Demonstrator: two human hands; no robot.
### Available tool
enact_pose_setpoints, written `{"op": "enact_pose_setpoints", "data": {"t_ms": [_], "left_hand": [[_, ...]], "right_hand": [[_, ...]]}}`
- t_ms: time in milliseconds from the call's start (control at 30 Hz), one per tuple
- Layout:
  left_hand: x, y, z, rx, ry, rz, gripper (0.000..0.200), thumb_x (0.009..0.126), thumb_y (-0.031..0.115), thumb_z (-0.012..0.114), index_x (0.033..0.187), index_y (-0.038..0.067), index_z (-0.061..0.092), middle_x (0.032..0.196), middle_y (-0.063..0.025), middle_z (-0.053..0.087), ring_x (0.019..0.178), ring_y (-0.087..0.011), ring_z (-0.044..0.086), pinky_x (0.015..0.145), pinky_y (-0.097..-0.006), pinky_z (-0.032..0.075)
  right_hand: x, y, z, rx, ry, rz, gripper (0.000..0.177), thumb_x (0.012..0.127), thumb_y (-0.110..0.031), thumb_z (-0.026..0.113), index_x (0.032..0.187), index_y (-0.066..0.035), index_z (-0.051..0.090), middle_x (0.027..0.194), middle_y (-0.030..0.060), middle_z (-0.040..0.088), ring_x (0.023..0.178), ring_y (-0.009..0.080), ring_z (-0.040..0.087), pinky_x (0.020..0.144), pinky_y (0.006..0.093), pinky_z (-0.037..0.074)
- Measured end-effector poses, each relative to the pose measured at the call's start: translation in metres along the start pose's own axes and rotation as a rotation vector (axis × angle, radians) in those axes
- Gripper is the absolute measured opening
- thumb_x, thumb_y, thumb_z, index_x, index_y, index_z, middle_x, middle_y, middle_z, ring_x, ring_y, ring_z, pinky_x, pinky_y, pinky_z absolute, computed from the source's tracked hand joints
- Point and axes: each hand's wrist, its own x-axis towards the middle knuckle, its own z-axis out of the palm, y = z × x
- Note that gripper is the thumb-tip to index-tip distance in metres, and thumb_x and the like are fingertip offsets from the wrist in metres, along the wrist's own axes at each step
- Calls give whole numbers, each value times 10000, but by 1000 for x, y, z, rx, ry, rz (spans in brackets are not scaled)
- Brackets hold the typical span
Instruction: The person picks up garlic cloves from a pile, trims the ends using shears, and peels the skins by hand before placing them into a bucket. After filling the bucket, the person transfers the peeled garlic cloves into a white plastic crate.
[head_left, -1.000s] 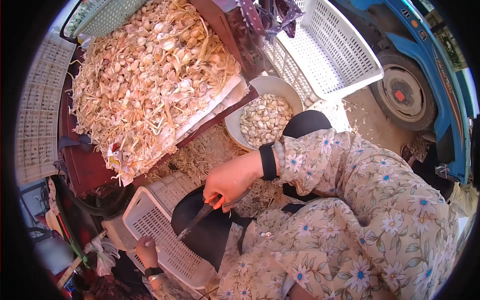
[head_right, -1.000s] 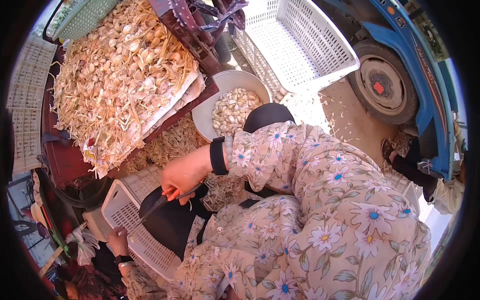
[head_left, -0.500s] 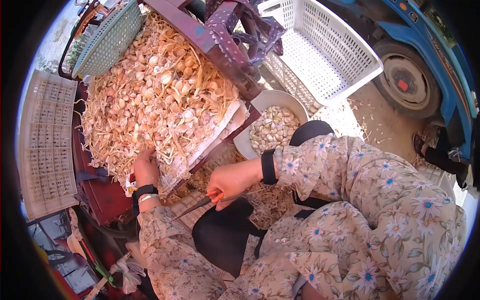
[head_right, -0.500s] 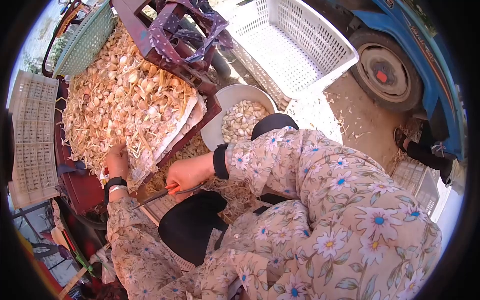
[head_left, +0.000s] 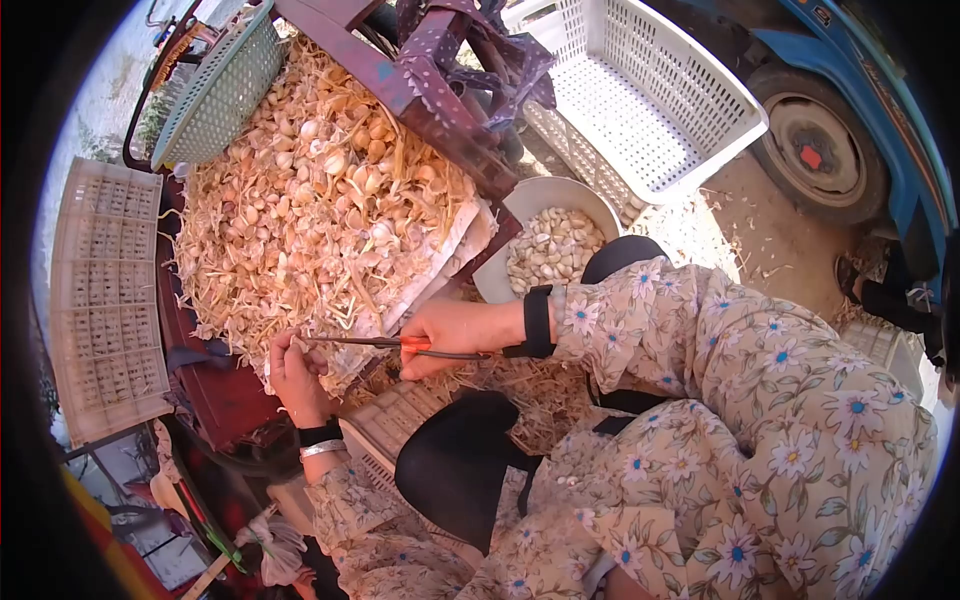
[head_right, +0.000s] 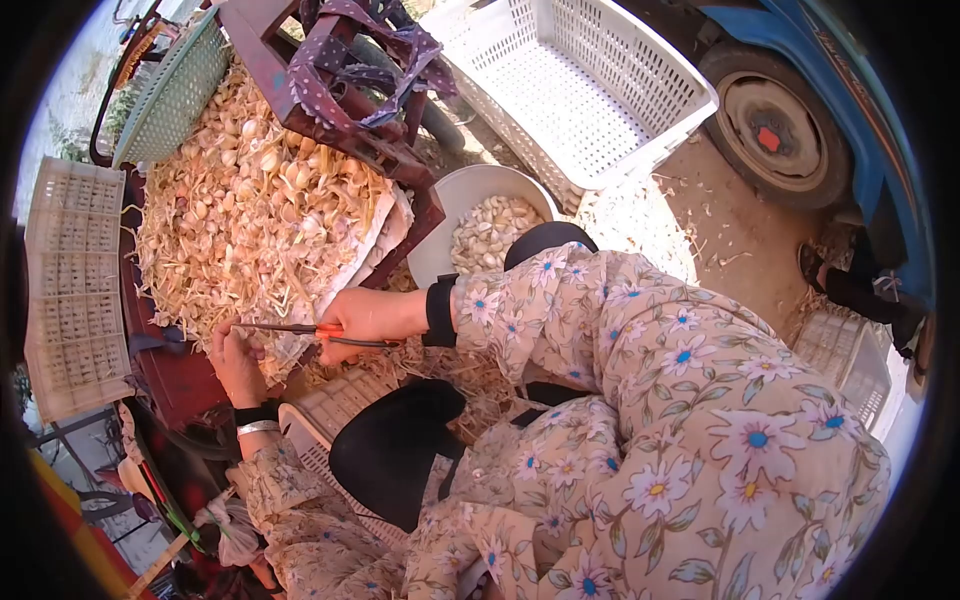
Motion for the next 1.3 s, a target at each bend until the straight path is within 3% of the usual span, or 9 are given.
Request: {"op": "enact_pose_setpoints", "data": {"t_ms": [100,233,367,500,667,900,1000,1133,1300], "left_hand": [[25,-5,-4,-37,35,-109,116,876,117,453,942,48,520,751,-33,527,518,-81,488,420,-184,356],[64,-12,21,-6,84,-212,214,876,104,476,1071,29,520,727,-29,523,507,-68,458,386,-184,328],[97,-27,33,132,11,-318,245,823,104,579,1040,-6,552,682,-26,537,501,-73,474,392,-187,344],[101,-38,42,287,62,-115,237,785,92,628,985,-22,571,705,-19,566,492,-59,466,395,-186,343],[72,-18,29,67,-39,-155,192,822,67,586,992,44,500,730,-25,542,554,-75,459,475,-197,368],[-14,14,28,-290,-146,-8,197,811,7,581,980,55,493,792,-26,518,603,-77,452,488,-191,356],[-55,29,38,-199,-87,6,232,770,-22,616,964,46,508,818,-21,528,631,-66,465,512,-173,364],[-87,17,59,139,12,162,228,736,-25,639,924,32,522,838,4,515,676,-48,455,602,-155,390],[-107,13,81,271,-21,240,214,731,-33,635,896,29,513,827,24,478,679,-36,425,606,-156,386]], "right_hand": [[-4,-17,-6,172,76,107,247,766,-287,670,786,-49,607,629,17,592,445,58,459,403,210,343],[7,-6,-12,322,163,96,231,792,-260,637,767,-35,591,618,44,588,406,50,422,375,209,314],[9,-6,-17,319,207,124,215,795,-241,625,766,-31,596,610,52,585,401,54,422,371,209,306],[13,-5,-16,322,215,122,212,785,-240,633,753,-33,599,591,45,579,396,54,422,367,206,297],[12,-8,-15,317,220,122,264,734,-276,654,613,-59,565,545,18,559,398,57,439,361,206,303],[6,-11,-9,-163,335,-52,340,723,-354,669,661,-40,556,547,41,531,508,119,485,488,280,377],[0,-20,-5,-325,311,-68,390,722,-406,695,766,-41,567,629,20,545,585,94,500,532,258,403],[-6,-29,7,248,265,-96,346,675,-251,767,819,-14,559,711,3,557,637,73,494,577,216,420],[1,-13,14,58,321,-133,291,656,-193,743,799,-8,570,674,24,557,627,80,498,571,233,425]]}}
